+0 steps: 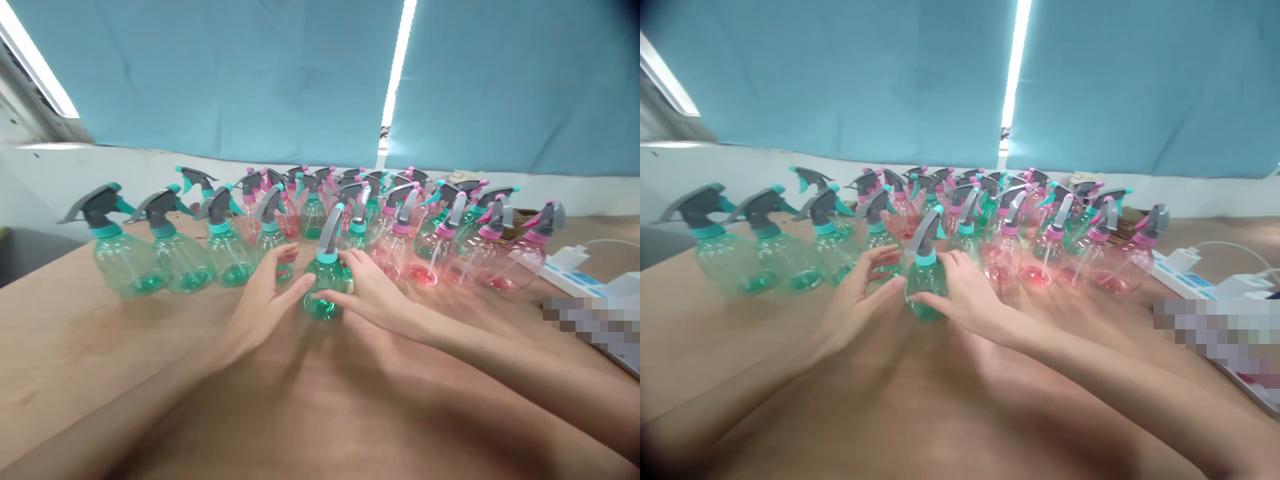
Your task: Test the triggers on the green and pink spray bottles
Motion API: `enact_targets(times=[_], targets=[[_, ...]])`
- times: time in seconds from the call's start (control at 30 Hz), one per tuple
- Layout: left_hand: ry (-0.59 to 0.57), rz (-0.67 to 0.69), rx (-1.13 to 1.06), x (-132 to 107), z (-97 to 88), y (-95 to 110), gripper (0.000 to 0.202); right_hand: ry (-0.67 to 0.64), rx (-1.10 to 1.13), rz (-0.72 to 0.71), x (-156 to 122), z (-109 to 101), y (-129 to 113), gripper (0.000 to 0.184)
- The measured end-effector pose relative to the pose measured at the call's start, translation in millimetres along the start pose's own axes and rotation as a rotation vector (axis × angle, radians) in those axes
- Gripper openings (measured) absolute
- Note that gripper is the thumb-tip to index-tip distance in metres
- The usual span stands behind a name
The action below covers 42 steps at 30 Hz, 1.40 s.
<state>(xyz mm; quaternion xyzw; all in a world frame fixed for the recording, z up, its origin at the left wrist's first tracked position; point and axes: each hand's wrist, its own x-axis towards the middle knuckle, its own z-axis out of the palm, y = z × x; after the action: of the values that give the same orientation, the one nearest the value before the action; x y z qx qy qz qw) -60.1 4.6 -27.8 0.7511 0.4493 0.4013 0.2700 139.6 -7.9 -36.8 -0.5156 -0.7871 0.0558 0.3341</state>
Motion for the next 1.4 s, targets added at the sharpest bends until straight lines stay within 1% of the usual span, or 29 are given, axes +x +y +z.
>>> enact_targets(times=[0.03, 0.1, 0.2, 0.27, 0.37, 0.47, 0.57, 0.87, 1.1, 1.3, 1.4], targets=[[0.031, -0.028, 0.02, -6.4, -4.0, -8.3, 0.046, 0.007, -0.014, 0.002, 5.4, 2.4, 0.2, 0.06], [0.03, -0.058, 0.079, -17.5, -10.3, -24.1, 0.04, 0.01, -0.066, 0.018, 16.2, 7.4, 0.8, 0.064], [0.013, -0.045, 0.142, -29.0, -14.2, -41.7, 0.027, 0.008, -0.153, 0.068, 29.7, 14.3, 1.7, 0.065], [-0.02, -0.015, 0.191, -34.3, -13.4, -47.2, 0.018, 0.024, -0.181, 0.1, 36.0, 18.2, 2.2, 0.063], [-0.092, 0.037, 0.24, -39.9, -9.5, -47.4, 0.013, 0.041, -0.207, 0.133, 41.9, 22.6, 1.8, 0.062], [-0.153, 0.086, 0.266, -43.2, -6.2, -44.9, 0.015, 0.046, -0.225, 0.155, 46.1, 25.5, 0.4, 0.065], [-0.184, 0.104, 0.281, -44.6, -5.5, -45.0, 0.016, 0.047, -0.233, 0.167, 50.6, 27.2, -0.6, 0.067], [-0.191, 0.113, 0.285, -44.1, -6.2, -47.4, 0.015, 0.059, -0.237, 0.175, 61.5, 30.1, 2.2, 0.065], [-0.194, 0.11, 0.276, -44.2, -6.6, -46.7, 0.012, 0.063, -0.217, 0.167, 65.0, 32.9, 4.2, 0.071], [-0.207, 0.077, 0.297, -43.7, -6.1, -47.5, 0.012, 0.063, -0.198, 0.172, 66.9, 33.4, 4.3, 0.069], [-0.209, 0.075, 0.299, -44.0, -5.6, -48.4, 0.012, 0.06, -0.183, 0.168, 64.9, 32.7, 3.5, 0.075]])
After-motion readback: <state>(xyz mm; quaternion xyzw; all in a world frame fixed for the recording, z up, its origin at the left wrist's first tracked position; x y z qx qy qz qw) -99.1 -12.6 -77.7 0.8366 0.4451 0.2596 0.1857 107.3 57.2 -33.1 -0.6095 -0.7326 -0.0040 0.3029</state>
